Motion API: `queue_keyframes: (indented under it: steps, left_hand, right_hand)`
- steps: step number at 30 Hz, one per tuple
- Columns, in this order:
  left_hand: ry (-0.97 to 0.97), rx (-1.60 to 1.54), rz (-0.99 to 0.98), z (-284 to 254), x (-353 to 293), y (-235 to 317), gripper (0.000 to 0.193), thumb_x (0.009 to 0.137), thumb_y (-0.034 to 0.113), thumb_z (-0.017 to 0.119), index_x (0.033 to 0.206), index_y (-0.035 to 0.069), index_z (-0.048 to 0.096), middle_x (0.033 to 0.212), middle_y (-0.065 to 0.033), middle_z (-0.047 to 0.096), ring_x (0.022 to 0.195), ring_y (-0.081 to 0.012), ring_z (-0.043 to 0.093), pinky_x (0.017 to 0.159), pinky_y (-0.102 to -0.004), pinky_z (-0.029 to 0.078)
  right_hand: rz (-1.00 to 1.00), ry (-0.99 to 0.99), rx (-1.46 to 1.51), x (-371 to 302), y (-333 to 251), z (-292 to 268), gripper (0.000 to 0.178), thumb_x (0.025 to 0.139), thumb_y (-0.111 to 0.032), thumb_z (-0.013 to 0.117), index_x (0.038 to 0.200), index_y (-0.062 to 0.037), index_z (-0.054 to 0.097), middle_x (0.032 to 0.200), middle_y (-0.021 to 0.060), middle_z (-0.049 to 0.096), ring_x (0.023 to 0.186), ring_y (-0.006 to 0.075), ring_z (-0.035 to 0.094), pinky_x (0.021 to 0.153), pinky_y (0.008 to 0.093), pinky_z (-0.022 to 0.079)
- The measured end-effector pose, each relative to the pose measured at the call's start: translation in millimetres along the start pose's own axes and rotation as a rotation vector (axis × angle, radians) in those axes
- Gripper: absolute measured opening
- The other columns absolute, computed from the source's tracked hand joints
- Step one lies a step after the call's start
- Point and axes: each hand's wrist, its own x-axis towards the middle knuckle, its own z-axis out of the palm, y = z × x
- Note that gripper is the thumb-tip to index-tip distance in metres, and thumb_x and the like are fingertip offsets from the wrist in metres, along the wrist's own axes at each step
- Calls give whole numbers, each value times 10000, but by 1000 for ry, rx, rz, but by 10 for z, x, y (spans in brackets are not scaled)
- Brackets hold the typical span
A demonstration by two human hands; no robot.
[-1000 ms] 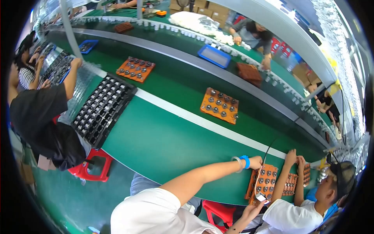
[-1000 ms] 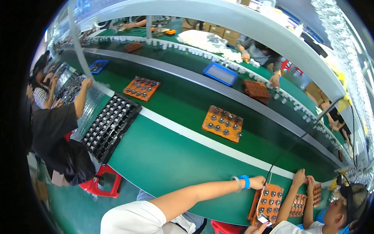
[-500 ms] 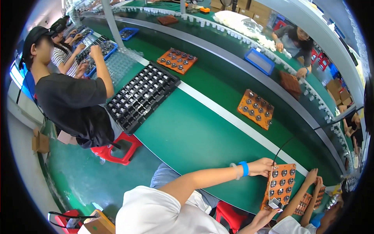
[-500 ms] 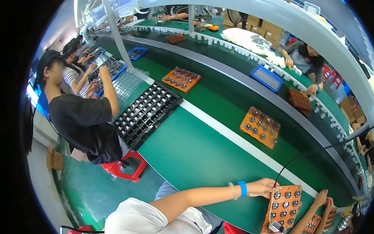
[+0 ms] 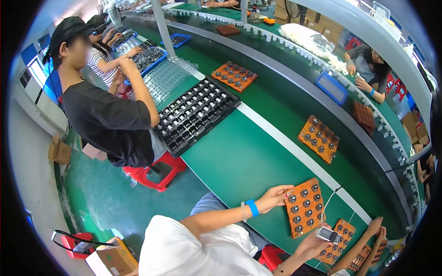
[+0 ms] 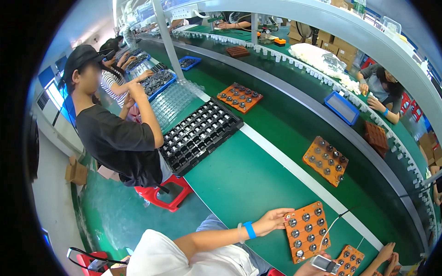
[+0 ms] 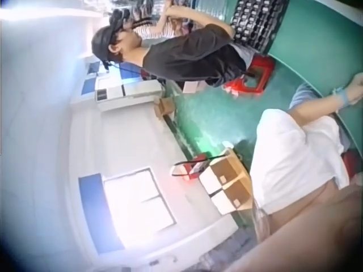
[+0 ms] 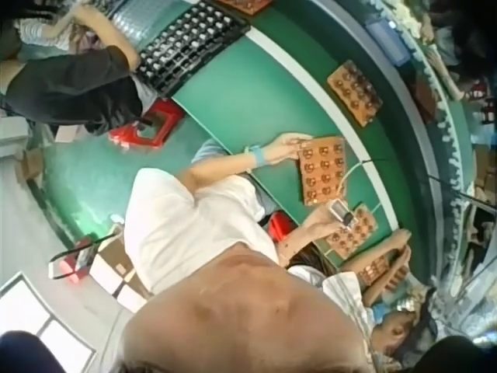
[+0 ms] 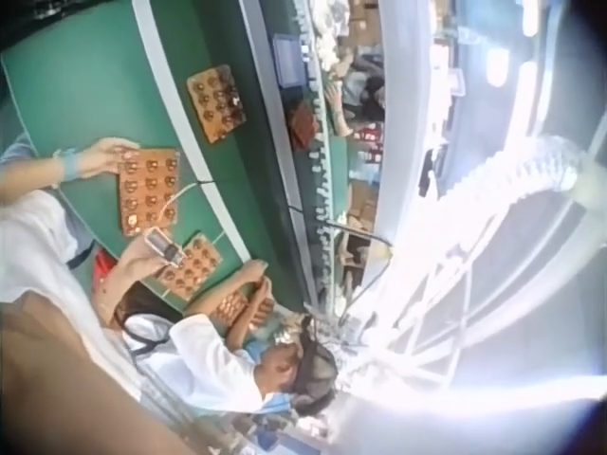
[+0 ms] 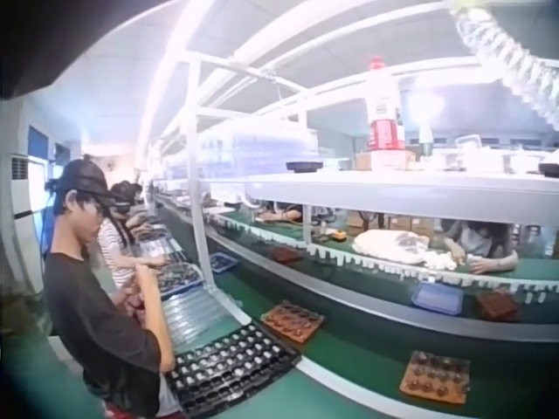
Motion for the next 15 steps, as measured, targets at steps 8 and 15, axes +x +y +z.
queue_keyframes:
  steps: [8,15]
  left_hand:
    - [124,185,94,-418,-717,156,286,951,110,466,1223,80,548,1267,-53,513,1154,-145,489,960,-293,416]
    - [163,962,235,-486,-1166,360,358,832,140,642,1184,98,591,1268,-71,521,1243,-240,409,974,-338,366]
  right_hand:
    - [-41,312,-491,-7,591,-229,407,969,-226,428,1281,20,340,1304,169,425,1188,230,417,1032,380,292]
    - [37,167,-600,-56,800,-153,463,960,-337,428,1261,6,358,1324,170,414,1166,254,445,997,382,358]
